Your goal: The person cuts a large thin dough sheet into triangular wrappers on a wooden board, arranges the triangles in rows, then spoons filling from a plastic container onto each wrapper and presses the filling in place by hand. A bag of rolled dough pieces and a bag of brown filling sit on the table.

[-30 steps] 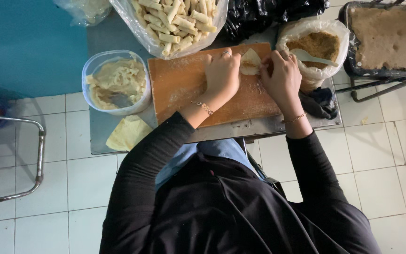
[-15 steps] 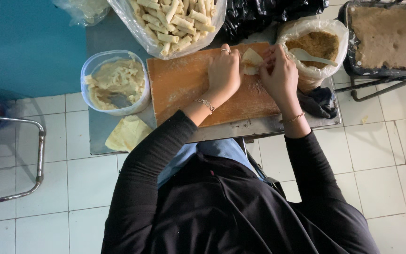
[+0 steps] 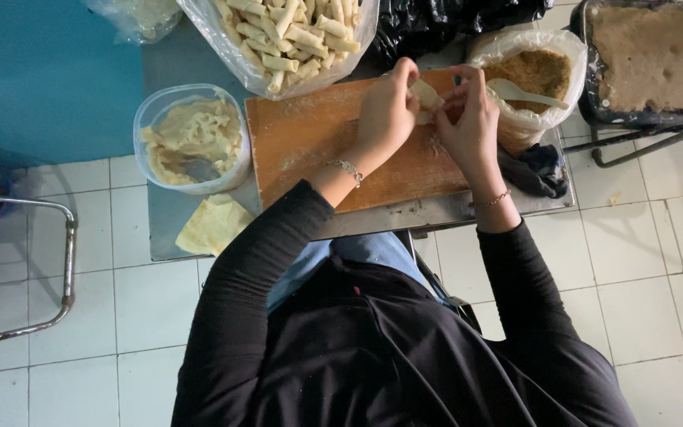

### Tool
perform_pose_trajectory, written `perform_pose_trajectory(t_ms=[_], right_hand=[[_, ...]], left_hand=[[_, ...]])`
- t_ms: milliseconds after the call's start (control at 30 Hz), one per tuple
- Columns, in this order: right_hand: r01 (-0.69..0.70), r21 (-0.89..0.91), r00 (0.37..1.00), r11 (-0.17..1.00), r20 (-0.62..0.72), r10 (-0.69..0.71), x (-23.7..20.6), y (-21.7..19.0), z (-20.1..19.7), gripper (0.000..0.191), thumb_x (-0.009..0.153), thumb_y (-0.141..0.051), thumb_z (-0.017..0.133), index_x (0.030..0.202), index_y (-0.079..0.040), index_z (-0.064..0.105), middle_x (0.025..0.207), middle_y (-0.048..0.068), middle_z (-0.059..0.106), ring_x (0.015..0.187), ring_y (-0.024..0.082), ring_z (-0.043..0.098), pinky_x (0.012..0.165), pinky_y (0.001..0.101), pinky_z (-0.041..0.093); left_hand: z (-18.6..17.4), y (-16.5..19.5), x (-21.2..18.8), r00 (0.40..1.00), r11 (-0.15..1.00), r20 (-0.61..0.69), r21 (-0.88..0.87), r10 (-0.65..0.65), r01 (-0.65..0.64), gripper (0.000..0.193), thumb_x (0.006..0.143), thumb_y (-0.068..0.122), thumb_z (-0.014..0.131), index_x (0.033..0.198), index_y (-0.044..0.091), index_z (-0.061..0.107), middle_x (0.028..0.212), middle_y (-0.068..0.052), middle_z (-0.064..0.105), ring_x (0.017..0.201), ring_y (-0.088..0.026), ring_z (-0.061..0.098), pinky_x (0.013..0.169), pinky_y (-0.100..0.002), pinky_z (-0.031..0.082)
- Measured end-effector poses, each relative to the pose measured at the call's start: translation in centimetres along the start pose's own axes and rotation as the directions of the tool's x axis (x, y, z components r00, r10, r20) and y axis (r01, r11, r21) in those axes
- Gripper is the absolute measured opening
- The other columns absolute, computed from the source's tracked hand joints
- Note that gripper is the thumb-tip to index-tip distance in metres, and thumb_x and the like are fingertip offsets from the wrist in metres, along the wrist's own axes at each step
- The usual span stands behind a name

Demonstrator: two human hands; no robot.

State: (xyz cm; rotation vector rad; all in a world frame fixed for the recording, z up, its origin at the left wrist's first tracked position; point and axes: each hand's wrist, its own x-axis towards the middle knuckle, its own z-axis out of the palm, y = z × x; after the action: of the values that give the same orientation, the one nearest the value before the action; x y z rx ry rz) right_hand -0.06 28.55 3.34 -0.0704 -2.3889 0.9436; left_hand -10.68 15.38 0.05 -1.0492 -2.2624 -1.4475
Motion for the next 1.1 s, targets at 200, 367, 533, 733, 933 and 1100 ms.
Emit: perform_pose_trajectory(t_ms=[200,367,533,733,933,1100], right_hand=[[-0.010,0.028,0.999,1.000,-0.032,0.011,0.0,0.3,0.0,0.052,0.097,0.004,0.074,0.140,-0.006,0.047,0.097,0.010,0.075,0.087,0.017,0.077,0.075,0.0262,0.060],[-0.013,-0.008,0.999,1.000,-0.039,0.013,0.1,0.4,-0.1,0.055,0.095,0.004,0.075,0.140,-0.006,0.045,0.097,0.012,0.077,0.088,0.019,0.079,0.072,0.0276,0.061],[0.064,0.001,0.997,0.998,0.041,-0.064,0.1,-0.1,-0.4,0.054,0.098,0.005,0.071,0.143,-0.005,0.043,0.103,0.013,0.078,0.092,0.023,0.079,0.077,0.0310,0.064],[0.087,-0.139,0.978,0.987,0.203,-0.057,0.4,-1.3,-2.0,0.052,0.100,0.005,0.063,0.148,-0.005,0.045,0.106,0.015,0.078,0.093,0.029,0.078,0.082,0.0357,0.063],[0.143,-0.106,0.914,0.984,0.395,-0.091,1.9,-2.8,-4.4,0.063,0.093,-0.008,0.077,0.148,-0.007,0.046,0.108,0.011,0.078,0.095,0.026,0.077,0.079,0.0346,0.061],[0.202,-0.103,0.907,0.974,0.396,-0.146,2.4,-2.3,-4.4,0.066,0.087,-0.015,0.083,0.144,-0.006,0.051,0.104,0.012,0.077,0.092,0.027,0.076,0.077,0.0349,0.060]], left_hand=[[0.5,0.7,0.0,0.991,0.992,0.031,0.006,0.128,-0.128,0.024,0.092,-0.003,0.062,0.114,0.004,0.056,0.083,-0.015,0.068,0.082,-0.035,0.068,0.074,-0.049,0.051],[0.5,0.2,-0.1,0.975,0.976,0.130,0.106,0.178,-0.193,0.031,0.088,-0.003,0.058,0.119,-0.001,0.061,0.081,-0.015,0.069,0.086,-0.034,0.068,0.084,-0.046,0.054],[0.4,0.1,0.0,0.966,0.971,0.209,0.150,0.152,-0.185,0.018,0.094,-0.004,0.057,0.111,-0.002,0.063,0.091,-0.017,0.071,0.095,-0.033,0.069,0.086,-0.045,0.054],[-1.2,0.0,0.4,0.941,0.979,0.278,0.005,0.192,-0.202,0.015,0.083,-0.006,0.067,0.098,-0.003,0.070,0.100,-0.019,0.071,0.102,-0.036,0.067,0.092,-0.045,0.054],[-0.7,-1.8,0.7,0.901,0.964,0.349,-0.033,0.259,-0.264,0.010,0.078,-0.001,0.076,0.087,-0.001,0.073,0.104,-0.016,0.072,0.105,-0.029,0.068,0.096,-0.039,0.055],[0.0,-2.3,0.7,0.892,0.950,0.361,0.048,0.272,-0.309,0.009,0.085,0.003,0.076,0.090,-0.004,0.072,0.101,-0.018,0.071,0.103,-0.032,0.068,0.094,-0.041,0.054]])
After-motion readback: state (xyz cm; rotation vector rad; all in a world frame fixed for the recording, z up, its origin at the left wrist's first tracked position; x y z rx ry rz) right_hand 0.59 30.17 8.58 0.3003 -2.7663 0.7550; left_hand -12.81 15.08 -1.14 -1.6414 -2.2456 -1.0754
